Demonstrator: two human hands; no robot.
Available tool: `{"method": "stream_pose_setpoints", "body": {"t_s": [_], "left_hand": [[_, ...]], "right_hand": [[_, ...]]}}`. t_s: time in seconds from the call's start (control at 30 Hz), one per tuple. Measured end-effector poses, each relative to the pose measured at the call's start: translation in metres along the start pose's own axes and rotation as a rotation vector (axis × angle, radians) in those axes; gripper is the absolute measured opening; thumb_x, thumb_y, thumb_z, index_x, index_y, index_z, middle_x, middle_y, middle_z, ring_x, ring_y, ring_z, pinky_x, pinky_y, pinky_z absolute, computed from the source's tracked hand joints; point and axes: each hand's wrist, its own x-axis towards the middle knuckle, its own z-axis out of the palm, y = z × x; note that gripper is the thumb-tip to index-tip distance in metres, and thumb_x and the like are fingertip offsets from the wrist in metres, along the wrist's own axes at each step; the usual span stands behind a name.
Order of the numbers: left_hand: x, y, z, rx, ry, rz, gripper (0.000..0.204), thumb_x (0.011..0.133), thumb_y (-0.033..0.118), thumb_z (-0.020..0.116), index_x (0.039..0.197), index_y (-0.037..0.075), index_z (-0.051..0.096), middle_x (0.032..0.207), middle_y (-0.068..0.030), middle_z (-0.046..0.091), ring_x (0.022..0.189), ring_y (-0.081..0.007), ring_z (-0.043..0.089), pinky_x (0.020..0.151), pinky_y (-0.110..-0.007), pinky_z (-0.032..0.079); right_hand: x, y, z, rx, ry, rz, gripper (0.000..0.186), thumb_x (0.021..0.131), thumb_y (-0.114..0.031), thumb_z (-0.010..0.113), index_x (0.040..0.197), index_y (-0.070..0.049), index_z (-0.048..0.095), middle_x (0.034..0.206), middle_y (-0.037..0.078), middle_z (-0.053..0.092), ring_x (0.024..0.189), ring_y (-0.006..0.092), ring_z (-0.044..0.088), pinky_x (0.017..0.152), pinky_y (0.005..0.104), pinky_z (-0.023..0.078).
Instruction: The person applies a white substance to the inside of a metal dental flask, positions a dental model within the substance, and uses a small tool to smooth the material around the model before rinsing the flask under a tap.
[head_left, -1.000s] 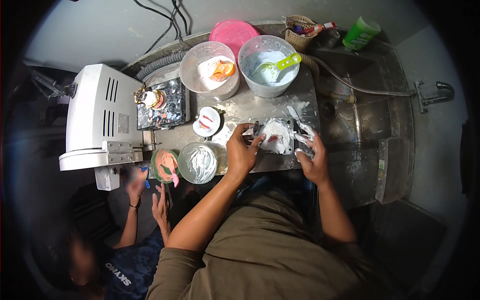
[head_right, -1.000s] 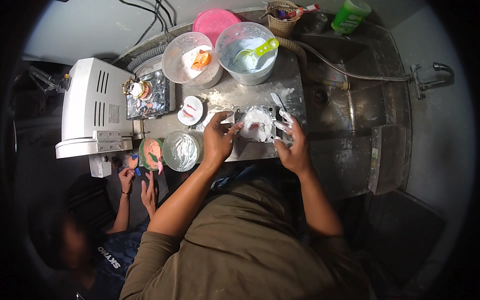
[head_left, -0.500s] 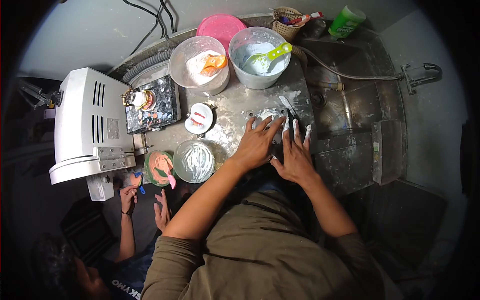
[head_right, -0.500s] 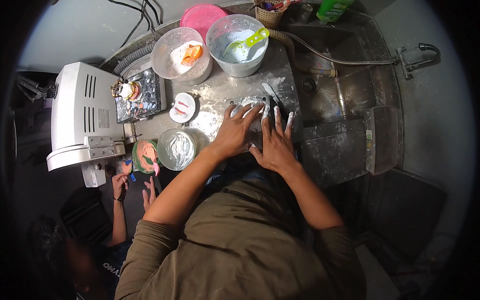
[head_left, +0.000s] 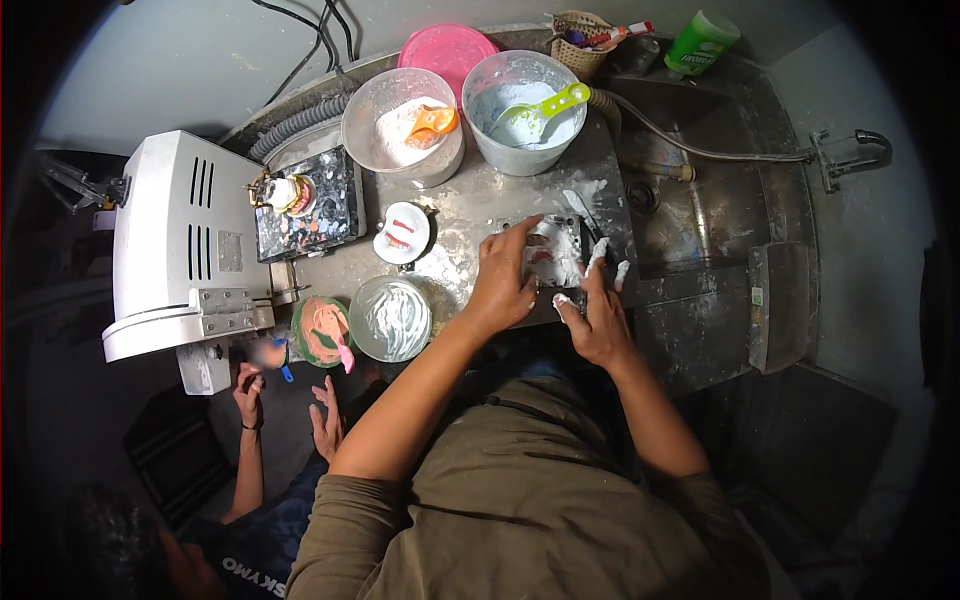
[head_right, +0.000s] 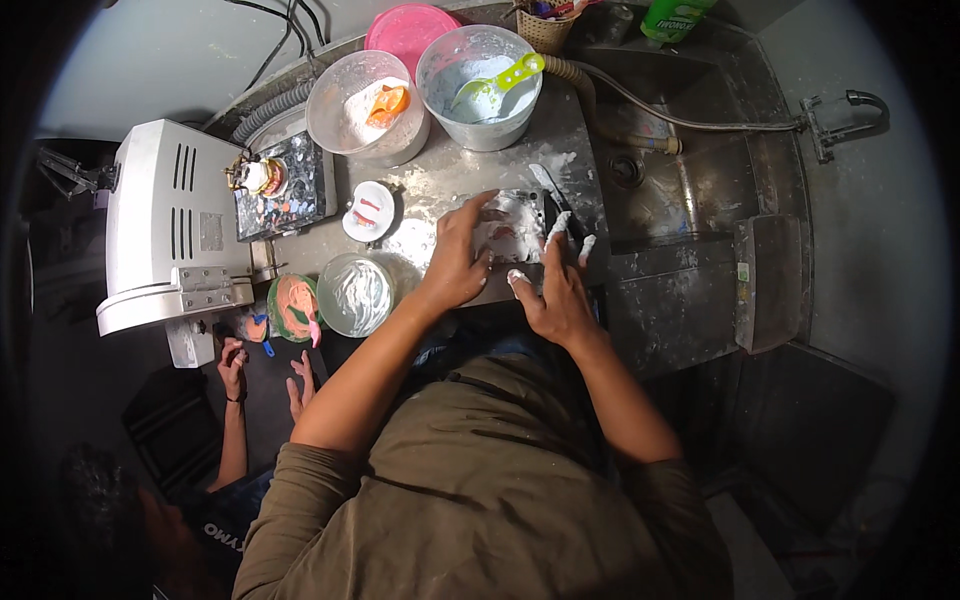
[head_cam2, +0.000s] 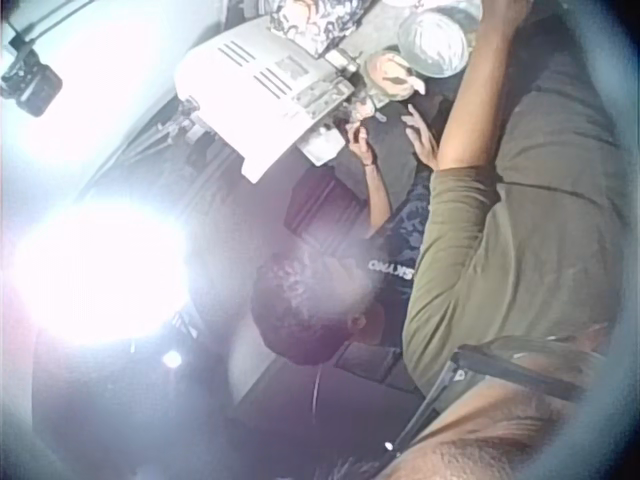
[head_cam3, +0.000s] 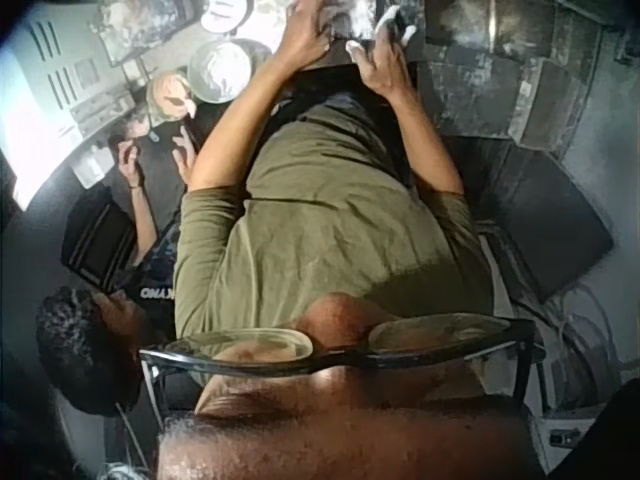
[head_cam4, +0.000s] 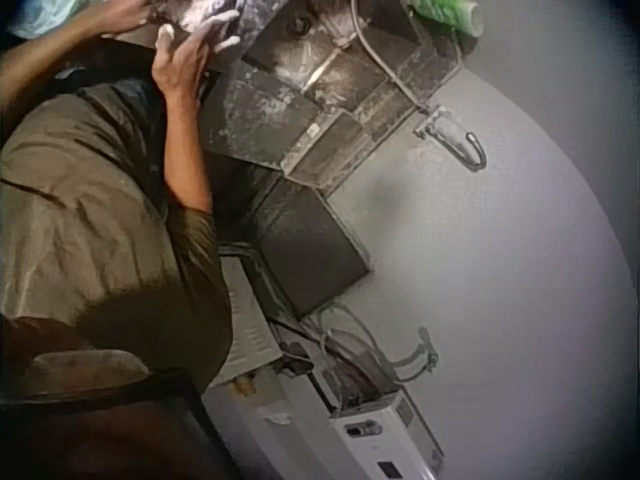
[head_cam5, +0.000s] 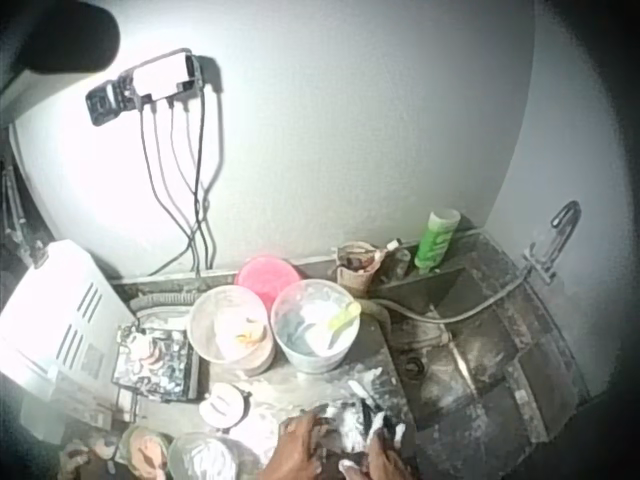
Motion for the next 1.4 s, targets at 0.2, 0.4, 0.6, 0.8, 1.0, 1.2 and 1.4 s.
{"method": "stream_pose_setpoints", "body": {"t_s": [0.2, 0.4, 0.6, 0.8, 1.0, 1.2, 1.4], "left_hand": [[-0.016, -0.003, 0.001, -0.09, 0.052, -0.105, 0.081, 0.071, -0.012, 0.055, 0.149, 0.003, 0.035, 0.145, -0.0236, 0.046, 0.14, -0.0414, 0.041, 0.116, -0.048, 0.031], [-0.019, -0.004, 0.013, -0.426, 0.029, -0.146, 0.091, 0.07, -0.017, 0.045, 0.155, 0.003, 0.021, 0.157, -0.0217, 0.03, 0.151, -0.0378, 0.024, 0.123, -0.046, 0.025], [-0.023, -0.004, 0.016, -0.387, 0.047, -0.17, 0.092, 0.07, -0.016, 0.043, 0.156, 0.001, 0.016, 0.159, -0.0229, 0.025, 0.152, -0.0377, 0.021, 0.123, -0.049, 0.024], [-0.032, -0.007, 0.025, -0.365, 0.106, -0.169, 0.091, 0.071, -0.017, 0.043, 0.156, 0.001, 0.016, 0.161, -0.0232, 0.023, 0.152, -0.0387, 0.02, 0.122, -0.049, 0.026], [-0.037, 0.006, 0.022, -0.401, 0.236, -0.207, 0.085, 0.075, -0.015, 0.044, 0.156, 0.0, 0.021, 0.16, -0.0241, 0.025, 0.151, -0.039, 0.024, 0.122, -0.048, 0.028], [-0.043, 0.001, 0.022, -0.289, 0.331, -0.173, 0.084, 0.076, -0.016, 0.043, 0.155, 0.002, 0.022, 0.162, -0.0266, 0.019, 0.15, -0.0413, 0.024, 0.121, -0.046, 0.031], [-0.045, 0.0, 0.03, -0.315, 0.373, -0.201, 0.082, 0.076, -0.011, 0.046, 0.154, 0.001, 0.025, 0.16, -0.0273, 0.025, 0.148, -0.0412, 0.029, 0.119, -0.046, 0.033]], "right_hand": [[-0.004, -0.002, 0.01, -0.228, -0.032, -0.109, 0.088, 0.094, -0.035, 0.06, 0.145, 0.022, 0.017, 0.144, 0.04, 0.041, 0.139, 0.0528, 0.035, 0.119, 0.0619, 0.005], [-0.005, -0.007, 0.001, -0.218, -0.095, -0.124, 0.089, 0.093, -0.035, 0.06, 0.145, 0.024, 0.018, 0.144, 0.043, 0.038, 0.138, 0.0539, 0.036, 0.118, 0.063, 0.01], [-0.002, -0.004, 0.001, -0.065, -0.052, -0.133, 0.088, 0.09, -0.035, 0.063, 0.142, 0.024, 0.023, 0.138, 0.046, 0.042, 0.134, 0.0544, 0.04, 0.117, 0.0632, 0.013], [0.004, 0.003, 0.005, -0.039, -0.073, -0.125, 0.088, 0.091, -0.033, 0.063, 0.143, 0.024, 0.021, 0.138, 0.047, 0.041, 0.134, 0.0559, 0.04, 0.118, 0.0619, 0.009], [-0.001, 0.008, 0.008, 0.018, -0.106, -0.128, 0.087, 0.092, -0.033, 0.062, 0.145, 0.022, 0.02, 0.141, 0.043, 0.042, 0.135, 0.054, 0.04, 0.117, 0.0585, 0.017], [0.003, 0.005, -0.003, -0.075, -0.151, -0.215, 0.085, 0.091, -0.03, 0.064, 0.146, 0.019, 0.023, 0.143, 0.04, 0.043, 0.136, 0.052, 0.041, 0.119, 0.0578, 0.014], [0.017, 0.036, -0.002, -0.039, -0.164, -0.304, 0.084, 0.089, -0.03, 0.065, 0.147, 0.017, 0.026, 0.149, 0.036, 0.04, 0.141, 0.0519, 0.034, 0.119, 0.0605, 0.0]]}}
